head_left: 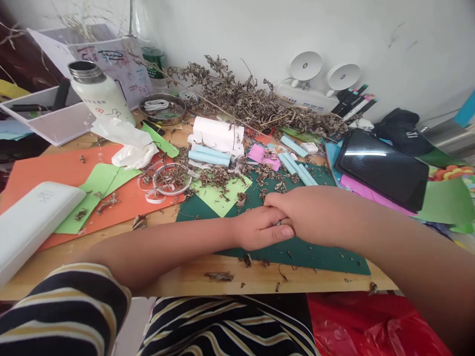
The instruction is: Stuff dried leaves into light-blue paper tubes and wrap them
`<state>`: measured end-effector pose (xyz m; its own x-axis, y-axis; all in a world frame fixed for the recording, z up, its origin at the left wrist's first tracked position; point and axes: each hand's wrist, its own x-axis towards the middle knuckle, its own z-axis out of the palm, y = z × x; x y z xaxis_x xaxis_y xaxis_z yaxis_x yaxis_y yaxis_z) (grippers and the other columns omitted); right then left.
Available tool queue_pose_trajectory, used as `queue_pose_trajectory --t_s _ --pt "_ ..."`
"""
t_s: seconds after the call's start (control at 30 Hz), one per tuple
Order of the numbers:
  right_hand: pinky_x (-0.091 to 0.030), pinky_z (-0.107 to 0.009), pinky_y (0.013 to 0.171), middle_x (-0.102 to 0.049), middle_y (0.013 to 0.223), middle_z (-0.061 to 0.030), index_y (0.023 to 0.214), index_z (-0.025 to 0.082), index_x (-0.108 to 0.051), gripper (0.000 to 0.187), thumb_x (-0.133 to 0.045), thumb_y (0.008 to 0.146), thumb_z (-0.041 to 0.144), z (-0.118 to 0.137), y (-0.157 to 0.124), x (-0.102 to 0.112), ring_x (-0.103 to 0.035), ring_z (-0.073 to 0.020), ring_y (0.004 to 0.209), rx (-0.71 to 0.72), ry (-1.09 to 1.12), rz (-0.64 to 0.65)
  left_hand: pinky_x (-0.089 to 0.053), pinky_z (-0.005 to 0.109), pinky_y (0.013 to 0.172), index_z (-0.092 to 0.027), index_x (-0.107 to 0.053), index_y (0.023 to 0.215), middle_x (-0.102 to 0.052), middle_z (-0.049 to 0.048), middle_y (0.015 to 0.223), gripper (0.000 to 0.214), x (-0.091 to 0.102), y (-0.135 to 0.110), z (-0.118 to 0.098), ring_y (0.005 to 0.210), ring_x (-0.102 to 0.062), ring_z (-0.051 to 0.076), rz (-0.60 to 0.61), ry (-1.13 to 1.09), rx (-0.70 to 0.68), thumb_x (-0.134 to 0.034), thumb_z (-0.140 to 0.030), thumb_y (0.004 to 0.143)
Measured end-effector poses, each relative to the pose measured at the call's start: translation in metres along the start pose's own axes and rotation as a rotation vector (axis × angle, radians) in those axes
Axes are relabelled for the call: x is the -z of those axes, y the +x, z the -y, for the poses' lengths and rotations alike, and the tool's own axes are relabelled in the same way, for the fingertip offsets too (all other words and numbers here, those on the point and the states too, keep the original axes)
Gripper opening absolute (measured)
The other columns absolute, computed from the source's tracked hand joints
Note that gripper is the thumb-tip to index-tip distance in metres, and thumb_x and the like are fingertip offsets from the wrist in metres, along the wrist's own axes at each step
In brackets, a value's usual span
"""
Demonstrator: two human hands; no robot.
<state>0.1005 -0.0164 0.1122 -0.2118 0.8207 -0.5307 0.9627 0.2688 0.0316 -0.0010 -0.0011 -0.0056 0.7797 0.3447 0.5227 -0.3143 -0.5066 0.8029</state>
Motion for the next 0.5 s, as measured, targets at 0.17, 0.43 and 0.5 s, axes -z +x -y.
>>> queue_pose_trajectory --t_s 0.17,0.43,0.5 --pt "-0.045 -0.029 0.055 -0.064 0.087 -0.0019 0.099 0.031 -0.057 0.041 -0.043 0.067 0.052 -0.049 -0.020 -0.005 -0.058 -0.0149 0.060 0.042 0.589 -0.048 -0.036 0.022 0.053 -0.017 -0.038 0.075 -0.045 -0.0013 0.062 0.046 0.003 -0.002 -0.006 0.055 -0.042 0.010 0.061 -0.048 0.166 -0.035 -0.063 0.072" --pt "-0.041 -0.040 0.053 -0.056 0.060 -0.0067 0.050 0.031 -0.054 0.029 -0.047 0.070 0.050 -0.075 -0.088 -0.152 -0.056 -0.0219 0.059 -0.584 0.851 -0.923 -0.034 0.021 0.052 -0.018 -0.039 0.072 -0.043 -0.0032 0.063 0.024 0.010 0.004 -0.019 0.054 -0.040 0.007 -0.132 0.010 0.263 -0.051 -0.038 0.074" --pt "-0.040 -0.042 0.054 -0.050 0.058 -0.0063 0.052 0.032 -0.049 0.024 -0.047 0.070 0.048 -0.064 -0.107 -0.191 -0.055 -0.0236 0.060 -0.636 1.028 -1.094 -0.037 0.022 0.054 -0.018 -0.037 0.073 -0.043 -0.0026 0.064 0.023 0.020 0.008 -0.023 0.054 -0.041 0.008 -0.307 -0.008 0.208 -0.046 -0.039 0.076"
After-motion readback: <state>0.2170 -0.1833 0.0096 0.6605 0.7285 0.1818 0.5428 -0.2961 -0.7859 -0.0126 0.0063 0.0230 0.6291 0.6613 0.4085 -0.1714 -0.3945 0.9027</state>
